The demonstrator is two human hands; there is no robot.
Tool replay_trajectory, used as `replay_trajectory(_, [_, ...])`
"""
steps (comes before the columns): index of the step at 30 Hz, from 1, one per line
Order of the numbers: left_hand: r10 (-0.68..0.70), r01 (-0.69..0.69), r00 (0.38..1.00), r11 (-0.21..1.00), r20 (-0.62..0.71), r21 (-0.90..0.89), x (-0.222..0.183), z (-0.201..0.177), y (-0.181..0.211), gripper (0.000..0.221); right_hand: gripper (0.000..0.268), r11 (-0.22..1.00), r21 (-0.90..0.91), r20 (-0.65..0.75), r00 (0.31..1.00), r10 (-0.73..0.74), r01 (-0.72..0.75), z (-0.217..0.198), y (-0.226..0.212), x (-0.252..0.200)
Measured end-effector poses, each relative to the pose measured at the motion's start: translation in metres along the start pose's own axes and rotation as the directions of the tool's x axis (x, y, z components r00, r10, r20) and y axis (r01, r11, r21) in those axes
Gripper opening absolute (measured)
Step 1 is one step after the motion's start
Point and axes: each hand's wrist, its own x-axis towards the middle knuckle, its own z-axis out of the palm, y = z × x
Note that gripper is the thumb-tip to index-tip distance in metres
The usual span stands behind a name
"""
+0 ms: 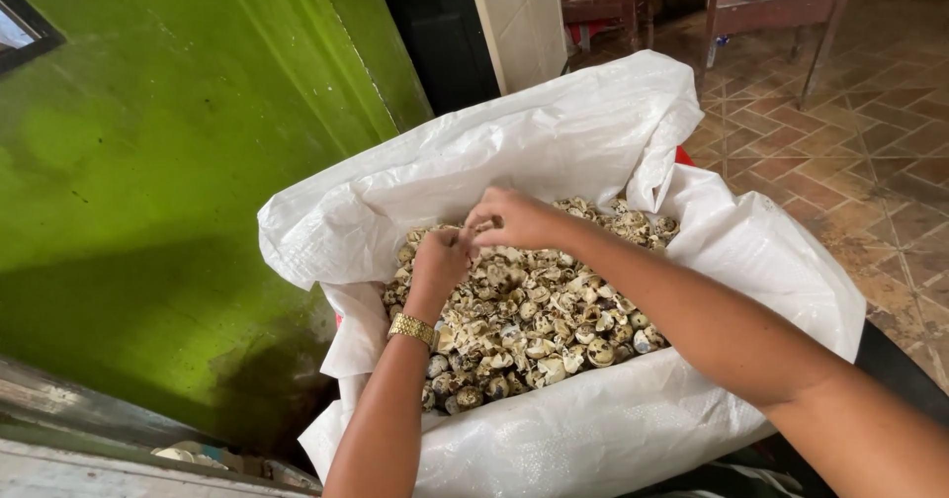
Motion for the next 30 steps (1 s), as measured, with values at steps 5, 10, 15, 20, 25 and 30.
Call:
replay_trajectory(5, [-0.122, 0.119, 0.992, 0.906, 0.020, -0.407, -0.028, -0.003, 0.049, 0.046, 0.018, 0.990, 0.078, -0.178, 0.976, 0.127, -0.115, 0.026, 0.001, 0.008])
replay_trajectory(10, [-0.156, 0.176, 0.984, 0.823, 0.083, -0.540, -0.039, -0.006, 0.067, 0.056, 0.007, 0.994, 0.106, -0.252, 0.966, 0.059, -0.033, 0.023, -0.016, 0.009])
replay_trajectory(15, [-0.166, 0.264, 0.963, 0.731, 0.211, -0.629, -0.042, -0.008, 0.077, 0.042, 0.026, 0.992, -0.128, -0.249, 0.967, -0.048, 0.016, 0.024, 0.003, 0.013])
replay_trajectory(20, [-0.092, 0.188, 0.979, 0.764, 0.184, -0.617, -0.026, -0.006, 0.047, 0.037, 0.034, 0.978, -0.206, -0.315, 0.948, -0.038, -0.029, 0.020, 0.015, 0.015])
replay_trajectory(25, [-0.061, 0.067, 0.998, 0.807, 0.030, -0.586, -0.022, -0.007, 0.040, 0.031, 0.045, 0.995, -0.039, -0.321, 0.944, 0.074, -0.092, 0.004, -0.005, 0.010])
replay_trajectory(30, [-0.111, 0.059, 0.993, 0.776, -0.044, -0.627, -0.031, -0.008, 0.052, 0.039, 0.040, 0.985, 0.170, -0.276, 0.958, 0.079, -0.033, 0.008, 0.002, 0.013])
